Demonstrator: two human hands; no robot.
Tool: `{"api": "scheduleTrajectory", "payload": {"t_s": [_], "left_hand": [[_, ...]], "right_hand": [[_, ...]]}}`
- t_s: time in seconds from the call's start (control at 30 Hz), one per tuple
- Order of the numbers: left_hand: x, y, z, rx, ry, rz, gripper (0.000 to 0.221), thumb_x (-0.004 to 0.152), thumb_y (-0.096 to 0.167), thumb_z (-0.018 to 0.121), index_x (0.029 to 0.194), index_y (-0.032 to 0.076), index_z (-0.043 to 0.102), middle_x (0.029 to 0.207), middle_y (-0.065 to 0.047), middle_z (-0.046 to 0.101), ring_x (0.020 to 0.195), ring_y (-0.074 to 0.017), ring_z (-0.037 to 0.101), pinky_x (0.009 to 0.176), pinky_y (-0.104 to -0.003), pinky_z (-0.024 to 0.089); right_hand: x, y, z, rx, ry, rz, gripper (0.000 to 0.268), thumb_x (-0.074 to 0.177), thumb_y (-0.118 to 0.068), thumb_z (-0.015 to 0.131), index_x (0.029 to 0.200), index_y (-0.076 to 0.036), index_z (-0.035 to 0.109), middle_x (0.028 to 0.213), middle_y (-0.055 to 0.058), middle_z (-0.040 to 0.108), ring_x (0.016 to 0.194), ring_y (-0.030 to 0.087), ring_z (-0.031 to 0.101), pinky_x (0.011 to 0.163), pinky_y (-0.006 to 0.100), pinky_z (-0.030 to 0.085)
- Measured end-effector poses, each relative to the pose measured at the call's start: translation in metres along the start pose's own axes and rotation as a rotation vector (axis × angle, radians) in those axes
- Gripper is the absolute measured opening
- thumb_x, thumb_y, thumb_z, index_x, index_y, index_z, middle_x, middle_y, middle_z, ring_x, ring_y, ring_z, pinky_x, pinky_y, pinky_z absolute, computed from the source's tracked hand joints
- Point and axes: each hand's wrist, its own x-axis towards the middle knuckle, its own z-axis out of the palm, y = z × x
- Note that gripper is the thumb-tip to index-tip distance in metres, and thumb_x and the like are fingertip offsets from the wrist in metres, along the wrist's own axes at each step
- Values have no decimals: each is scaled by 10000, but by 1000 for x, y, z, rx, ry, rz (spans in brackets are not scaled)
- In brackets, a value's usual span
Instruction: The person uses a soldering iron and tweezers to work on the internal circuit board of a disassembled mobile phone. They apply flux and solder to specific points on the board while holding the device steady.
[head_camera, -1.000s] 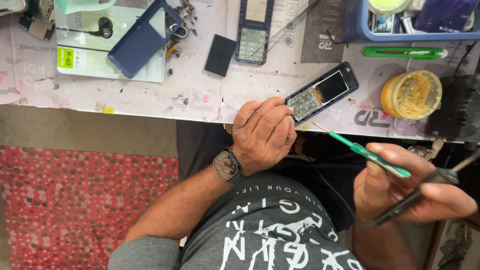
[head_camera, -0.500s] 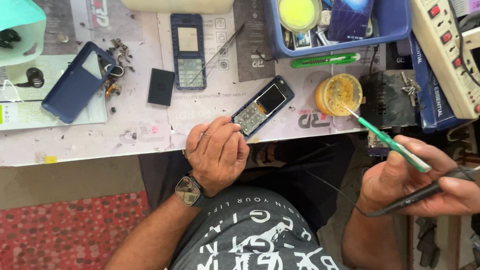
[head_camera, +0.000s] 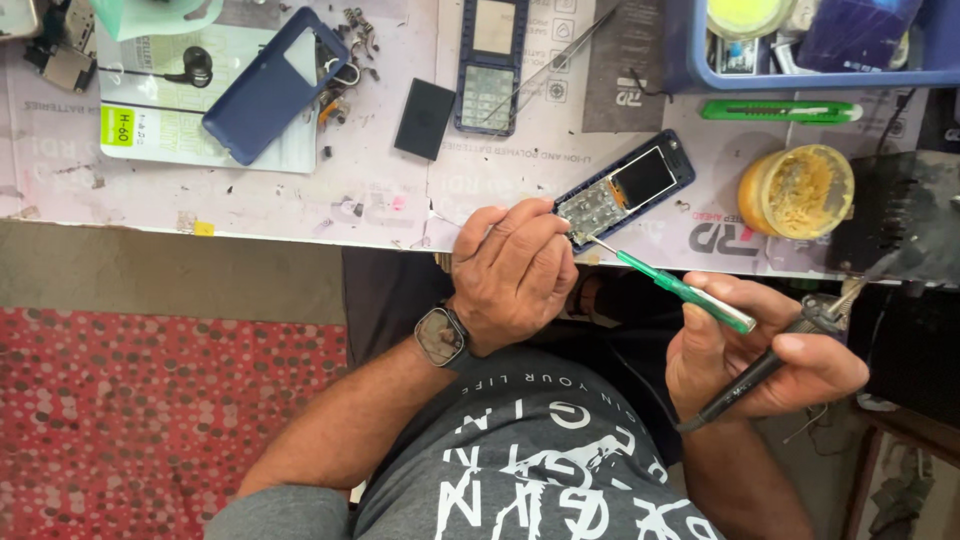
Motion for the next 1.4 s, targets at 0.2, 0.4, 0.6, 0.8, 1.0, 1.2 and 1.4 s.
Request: {"api": "scheduleTrajectory", "payload": {"t_s": [0.2,0.4,0.6,0.8,1.0,1.2,1.4], "left_hand": [[-2,-1,-2,-24,-21,0,94,943,31,726,1026,6,692,1112,-89,682,1115,-269,716,1003,-410,458],[-3,-2,0,-22,-13,10,95,944,25,723,1033,8,694,1117,-86,683,1119,-267,714,1012,-407,448],[-4,-2,1,-13,-14,0,84,949,29,723,1027,10,696,1116,-82,689,1125,-255,716,1025,-403,447],[-3,-1,0,-10,-18,-2,79,947,25,724,1021,11,698,1109,-80,692,1124,-253,717,1029,-404,444],[-2,-1,0,-13,-16,-2,69,945,19,724,1011,9,705,1102,-81,691,1120,-254,719,1023,-401,448],[-2,0,0,-14,-11,-5,73,942,19,723,1011,5,706,1097,-81,690,1115,-255,718,1018,-401,448],[-2,-1,0,-14,-14,-2,75,940,16,722,1014,7,708,1098,-79,690,1119,-254,718,1020,-399,446]], "right_hand": [[1,9,-1,-16,-23,-3,464,1029,-66,747,1207,-133,323,988,183,656,945,256,766,805,283,701],[-3,15,1,-24,-11,13,464,1013,-68,742,1189,-129,317,1020,207,671,945,250,769,802,266,688],[-11,14,-3,-6,-44,52,457,1039,-64,730,1213,-142,314,1071,255,684,970,252,763,847,264,686],[-23,10,-8,-43,-50,50,464,1020,-52,723,1240,-153,328,1082,235,682,947,251,765,847,286,690],[-21,14,-16,-83,-114,13,462,1005,-41,700,1235,-152,315,1105,246,672,963,262,758,838,287,683],[-24,16,-20,-91,-137,-2,467,1004,-36,690,1233,-155,301,1125,253,662,989,266,747,868,308,683],[-21,10,-23,-102,-114,6,472,1002,-27,694,1226,-151,298,1118,242,651,964,251,754,866,317,688]]}}
